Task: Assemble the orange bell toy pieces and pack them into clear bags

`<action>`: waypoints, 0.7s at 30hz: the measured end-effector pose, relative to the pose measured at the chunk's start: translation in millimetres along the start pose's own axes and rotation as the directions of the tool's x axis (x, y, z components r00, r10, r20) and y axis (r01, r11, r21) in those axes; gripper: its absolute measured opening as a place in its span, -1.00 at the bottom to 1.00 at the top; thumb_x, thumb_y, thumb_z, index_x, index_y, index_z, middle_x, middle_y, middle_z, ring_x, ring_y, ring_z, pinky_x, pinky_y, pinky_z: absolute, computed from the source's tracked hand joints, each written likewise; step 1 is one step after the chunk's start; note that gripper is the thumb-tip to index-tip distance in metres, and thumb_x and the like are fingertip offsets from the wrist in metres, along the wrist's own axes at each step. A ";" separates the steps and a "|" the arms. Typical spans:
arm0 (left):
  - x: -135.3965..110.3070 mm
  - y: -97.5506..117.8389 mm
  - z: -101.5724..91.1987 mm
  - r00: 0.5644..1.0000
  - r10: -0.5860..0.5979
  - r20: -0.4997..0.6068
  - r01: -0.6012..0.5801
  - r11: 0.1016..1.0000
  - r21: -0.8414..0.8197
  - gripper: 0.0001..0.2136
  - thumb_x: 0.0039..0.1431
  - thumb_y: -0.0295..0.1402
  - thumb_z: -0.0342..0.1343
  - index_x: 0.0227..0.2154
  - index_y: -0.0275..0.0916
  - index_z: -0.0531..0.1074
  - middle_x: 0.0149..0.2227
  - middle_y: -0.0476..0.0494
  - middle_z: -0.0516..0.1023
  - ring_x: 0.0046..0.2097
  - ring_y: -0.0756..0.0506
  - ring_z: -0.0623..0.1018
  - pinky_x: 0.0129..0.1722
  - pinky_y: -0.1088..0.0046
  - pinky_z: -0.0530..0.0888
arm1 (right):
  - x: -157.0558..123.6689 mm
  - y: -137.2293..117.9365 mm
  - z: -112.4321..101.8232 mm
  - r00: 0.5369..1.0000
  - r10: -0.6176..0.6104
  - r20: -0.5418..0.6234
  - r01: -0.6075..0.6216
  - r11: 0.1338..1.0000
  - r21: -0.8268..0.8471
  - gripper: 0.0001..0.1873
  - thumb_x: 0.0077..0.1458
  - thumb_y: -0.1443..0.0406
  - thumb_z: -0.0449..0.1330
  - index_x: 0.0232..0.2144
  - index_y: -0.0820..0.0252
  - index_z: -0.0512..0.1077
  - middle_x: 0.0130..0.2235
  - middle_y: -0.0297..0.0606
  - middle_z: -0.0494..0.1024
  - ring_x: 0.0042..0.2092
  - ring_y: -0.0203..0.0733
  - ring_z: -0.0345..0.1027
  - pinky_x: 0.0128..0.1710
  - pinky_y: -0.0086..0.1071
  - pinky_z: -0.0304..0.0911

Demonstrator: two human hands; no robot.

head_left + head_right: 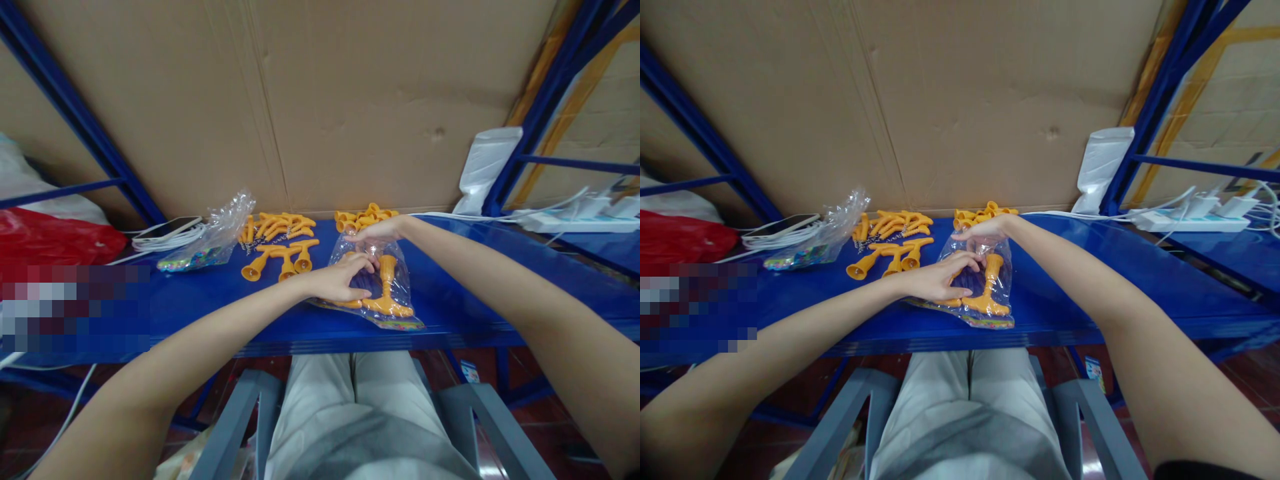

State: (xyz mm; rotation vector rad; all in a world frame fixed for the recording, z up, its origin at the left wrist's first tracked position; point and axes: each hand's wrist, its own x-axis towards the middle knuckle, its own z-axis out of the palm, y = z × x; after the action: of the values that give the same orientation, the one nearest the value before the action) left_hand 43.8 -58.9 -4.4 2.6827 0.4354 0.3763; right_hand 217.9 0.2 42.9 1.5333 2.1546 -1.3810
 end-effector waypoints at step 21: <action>-0.6 6.1 -7.3 0.842 -0.257 -0.475 0.302 0.953 0.021 -0.83 0.07 -0.52 -0.06 -0.43 -0.26 0.44 -0.28 -0.11 0.55 -0.16 -0.08 0.50 -0.07 0.33 0.40 | 15.8 -2.8 -8.3 0.983 -0.180 -0.022 0.180 0.954 0.239 -0.89 0.01 0.34 0.16 -0.48 0.32 0.38 -0.47 -0.22 0.53 -0.32 -0.20 0.47 -0.24 -0.29 0.36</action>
State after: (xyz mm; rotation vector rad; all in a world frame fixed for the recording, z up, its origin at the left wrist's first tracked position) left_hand 42.5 -62.0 4.4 2.5421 0.9978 0.9409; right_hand 211.3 16.8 40.0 1.4394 2.2441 -1.7585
